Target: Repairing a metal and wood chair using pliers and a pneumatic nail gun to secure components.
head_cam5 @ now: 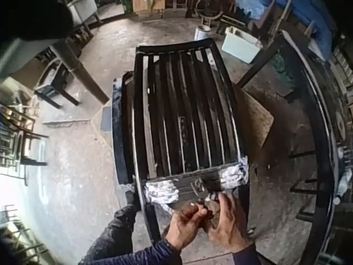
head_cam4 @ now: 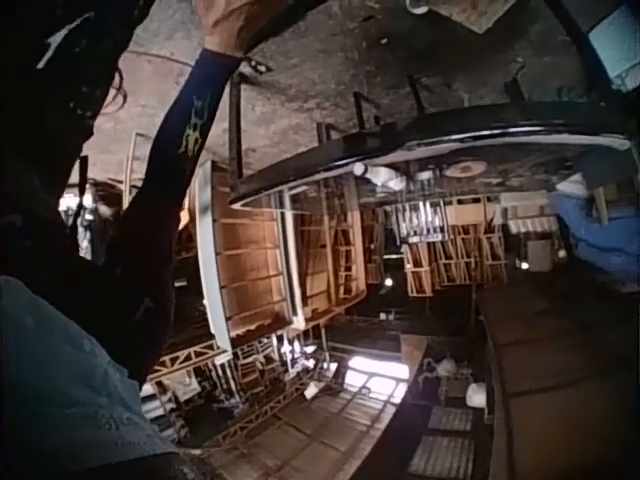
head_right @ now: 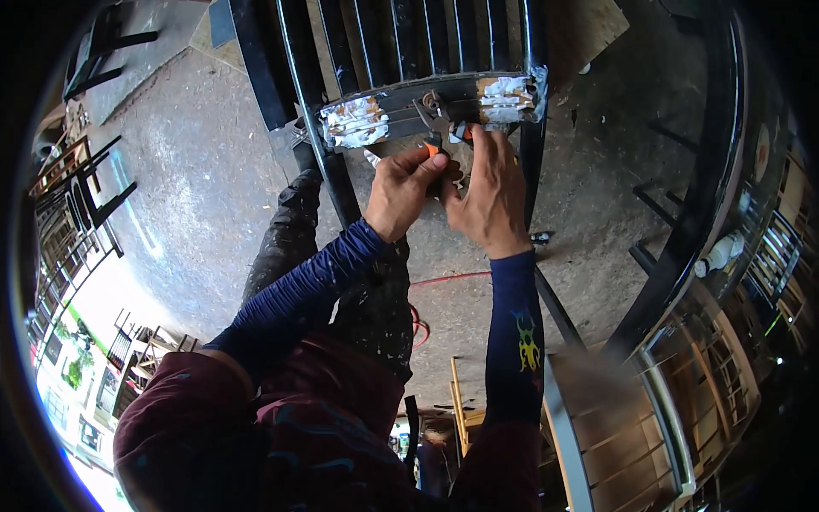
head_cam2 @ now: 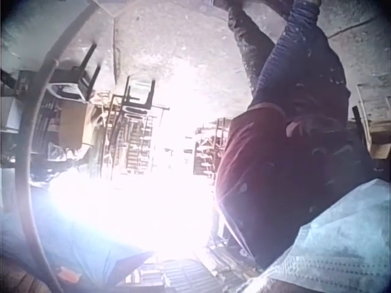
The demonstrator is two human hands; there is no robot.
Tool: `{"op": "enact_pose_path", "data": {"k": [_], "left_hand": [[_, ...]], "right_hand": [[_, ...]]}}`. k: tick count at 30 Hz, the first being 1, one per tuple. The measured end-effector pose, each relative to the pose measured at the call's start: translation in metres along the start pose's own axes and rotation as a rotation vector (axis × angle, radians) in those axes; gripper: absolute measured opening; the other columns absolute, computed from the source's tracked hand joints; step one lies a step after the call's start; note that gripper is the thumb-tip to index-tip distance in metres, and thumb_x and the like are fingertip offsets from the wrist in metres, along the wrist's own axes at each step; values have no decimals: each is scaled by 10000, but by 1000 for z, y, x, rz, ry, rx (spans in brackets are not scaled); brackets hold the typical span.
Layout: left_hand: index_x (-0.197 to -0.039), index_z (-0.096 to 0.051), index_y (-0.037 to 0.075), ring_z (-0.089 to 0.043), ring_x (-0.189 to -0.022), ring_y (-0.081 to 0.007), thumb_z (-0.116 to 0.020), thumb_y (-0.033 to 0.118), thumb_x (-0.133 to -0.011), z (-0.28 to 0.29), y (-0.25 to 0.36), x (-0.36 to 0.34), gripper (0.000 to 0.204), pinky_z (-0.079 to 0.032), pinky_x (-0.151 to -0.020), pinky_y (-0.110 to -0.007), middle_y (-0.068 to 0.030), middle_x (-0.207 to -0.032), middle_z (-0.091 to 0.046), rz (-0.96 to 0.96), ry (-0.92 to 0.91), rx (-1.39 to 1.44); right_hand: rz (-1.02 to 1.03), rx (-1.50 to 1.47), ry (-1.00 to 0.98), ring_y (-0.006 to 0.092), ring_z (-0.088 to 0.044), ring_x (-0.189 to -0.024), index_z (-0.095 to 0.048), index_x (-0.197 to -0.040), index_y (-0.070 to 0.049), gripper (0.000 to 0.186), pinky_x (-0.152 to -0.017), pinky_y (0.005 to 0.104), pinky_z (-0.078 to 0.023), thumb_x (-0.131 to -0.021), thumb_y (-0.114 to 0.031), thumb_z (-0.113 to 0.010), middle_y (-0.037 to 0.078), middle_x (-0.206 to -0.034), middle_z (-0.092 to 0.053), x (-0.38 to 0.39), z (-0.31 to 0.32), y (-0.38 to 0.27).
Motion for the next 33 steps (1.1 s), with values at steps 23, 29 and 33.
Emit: {"op": "enact_pose_path", "data": {"k": [23,29,33], "left_hand": [[-1068,-754,-9,-593,-749,-66,-683,199,-984,-7,6,-12,236,-514,-674,-245,-40,-861,-733,74,-36,-52],[-1110,-739,-30,-623,-766,-71,-676,196,-986,-1,14,-11,266,-548,-684,-266,-84,-874,-753,-41,-63,-258],[-1059,-754,-27,-683,-735,-112,-698,170,-935,-2,14,-17,239,-560,-673,-304,-184,-834,-754,-68,-29,-284]], "right_hand": [[-158,387,69,387,-536,-1126,-372,-1367,-13,831,-855,510,-461,-682,-164,-817,213,-1190,-500,-15,-9,-20],[-149,295,169,380,-519,-1145,-371,-1373,-23,853,-863,519,-435,-677,-186,-836,204,-1230,-494,-8,-15,-9],[-131,340,130,374,-509,-1157,-366,-1379,-21,885,-858,523,-426,-659,-192,-850,205,-1250,-492,-13,-16,-6]]}}
Point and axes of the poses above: each hand's wrist, its own x-axis away from the middle knuckle, its own z-axis out of the back of the hand, y = z × x, the point moved 4 cm from there along -x, towards the middle knuckle
